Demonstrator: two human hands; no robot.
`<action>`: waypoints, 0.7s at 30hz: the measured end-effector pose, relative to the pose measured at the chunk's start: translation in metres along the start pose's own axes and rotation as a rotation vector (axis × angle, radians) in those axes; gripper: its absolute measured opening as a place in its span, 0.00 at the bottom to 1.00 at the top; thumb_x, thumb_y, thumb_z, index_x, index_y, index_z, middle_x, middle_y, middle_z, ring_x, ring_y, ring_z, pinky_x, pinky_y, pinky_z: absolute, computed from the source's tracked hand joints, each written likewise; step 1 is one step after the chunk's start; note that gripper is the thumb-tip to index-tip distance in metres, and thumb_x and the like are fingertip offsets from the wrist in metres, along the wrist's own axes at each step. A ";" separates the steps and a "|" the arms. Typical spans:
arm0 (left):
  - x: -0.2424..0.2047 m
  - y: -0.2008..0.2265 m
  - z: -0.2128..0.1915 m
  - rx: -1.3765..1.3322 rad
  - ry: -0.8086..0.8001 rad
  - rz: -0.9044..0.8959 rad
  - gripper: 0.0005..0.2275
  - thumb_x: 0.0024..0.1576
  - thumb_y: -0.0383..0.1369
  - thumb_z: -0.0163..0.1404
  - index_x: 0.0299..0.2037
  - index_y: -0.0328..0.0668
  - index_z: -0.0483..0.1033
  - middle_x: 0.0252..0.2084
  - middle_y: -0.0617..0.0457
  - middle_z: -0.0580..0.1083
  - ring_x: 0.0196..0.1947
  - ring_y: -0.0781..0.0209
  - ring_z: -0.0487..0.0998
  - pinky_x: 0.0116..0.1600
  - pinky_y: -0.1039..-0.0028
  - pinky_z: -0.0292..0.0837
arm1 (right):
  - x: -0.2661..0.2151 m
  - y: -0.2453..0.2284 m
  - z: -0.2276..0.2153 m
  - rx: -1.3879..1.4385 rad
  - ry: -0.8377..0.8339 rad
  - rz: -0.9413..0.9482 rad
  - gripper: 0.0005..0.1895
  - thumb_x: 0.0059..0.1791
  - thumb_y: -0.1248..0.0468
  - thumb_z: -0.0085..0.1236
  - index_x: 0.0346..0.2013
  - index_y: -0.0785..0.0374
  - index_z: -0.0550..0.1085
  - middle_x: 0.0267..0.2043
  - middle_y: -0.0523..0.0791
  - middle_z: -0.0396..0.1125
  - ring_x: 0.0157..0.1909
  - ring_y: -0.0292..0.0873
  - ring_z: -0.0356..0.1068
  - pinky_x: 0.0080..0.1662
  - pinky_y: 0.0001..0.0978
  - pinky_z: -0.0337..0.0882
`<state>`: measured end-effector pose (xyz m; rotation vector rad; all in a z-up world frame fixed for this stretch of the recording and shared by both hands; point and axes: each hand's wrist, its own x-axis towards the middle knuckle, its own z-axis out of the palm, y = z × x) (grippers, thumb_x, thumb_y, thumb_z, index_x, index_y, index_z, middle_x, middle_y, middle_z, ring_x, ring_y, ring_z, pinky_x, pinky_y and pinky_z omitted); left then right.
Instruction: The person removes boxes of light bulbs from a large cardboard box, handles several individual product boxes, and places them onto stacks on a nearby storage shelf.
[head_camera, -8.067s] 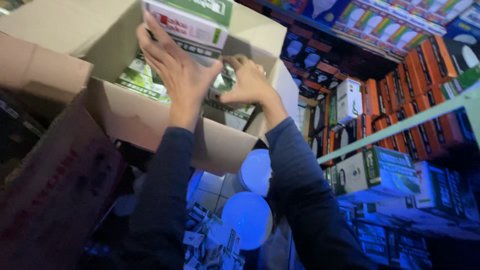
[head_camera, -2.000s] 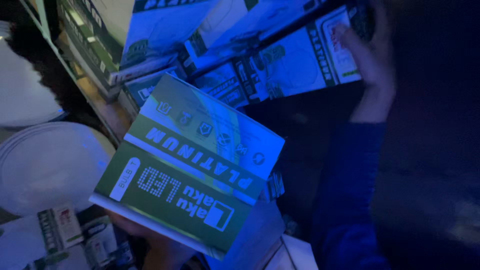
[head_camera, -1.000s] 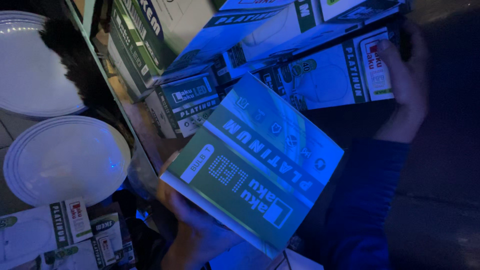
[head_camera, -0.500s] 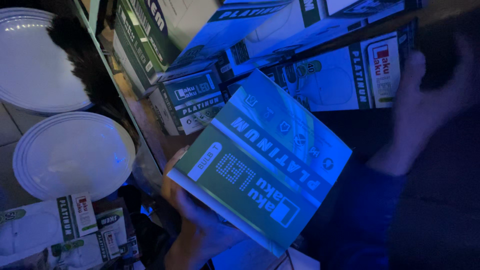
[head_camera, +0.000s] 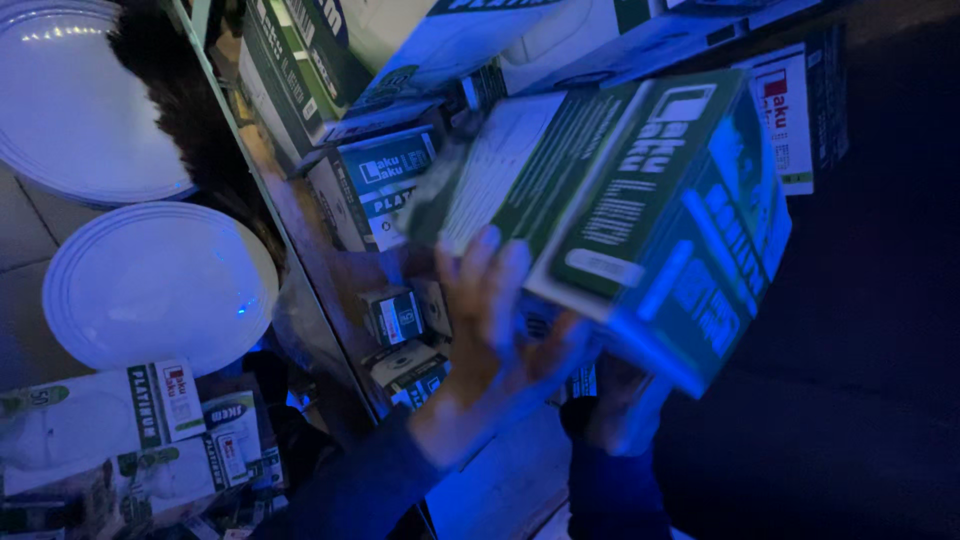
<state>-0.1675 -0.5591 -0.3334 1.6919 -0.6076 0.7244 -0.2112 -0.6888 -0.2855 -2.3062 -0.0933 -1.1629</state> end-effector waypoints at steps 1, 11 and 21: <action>0.000 0.001 0.007 0.022 -0.012 0.023 0.30 0.66 0.45 0.59 0.73 0.61 0.54 0.71 0.37 0.49 0.75 0.31 0.52 0.73 0.28 0.48 | -0.006 -0.006 0.000 0.037 0.008 0.035 0.30 0.56 0.49 0.48 0.68 0.62 0.66 0.67 0.52 0.63 0.69 0.51 0.65 0.69 0.47 0.66; -0.021 0.045 0.035 -0.226 -0.226 0.091 0.26 0.72 0.34 0.52 0.77 0.63 0.54 0.76 0.39 0.49 0.77 0.30 0.51 0.70 0.28 0.47 | 0.008 -0.009 -0.033 0.610 0.299 0.446 0.41 0.53 0.39 0.48 0.75 0.59 0.60 0.73 0.51 0.60 0.73 0.50 0.62 0.72 0.48 0.62; -0.015 0.043 0.032 -0.373 -0.198 -0.053 0.33 0.62 0.32 0.57 0.76 0.47 0.52 0.75 0.34 0.49 0.75 0.24 0.53 0.73 0.21 0.53 | 0.020 0.043 -0.050 0.911 0.271 0.585 0.44 0.54 0.36 0.50 0.78 0.55 0.57 0.75 0.47 0.58 0.73 0.48 0.60 0.72 0.46 0.59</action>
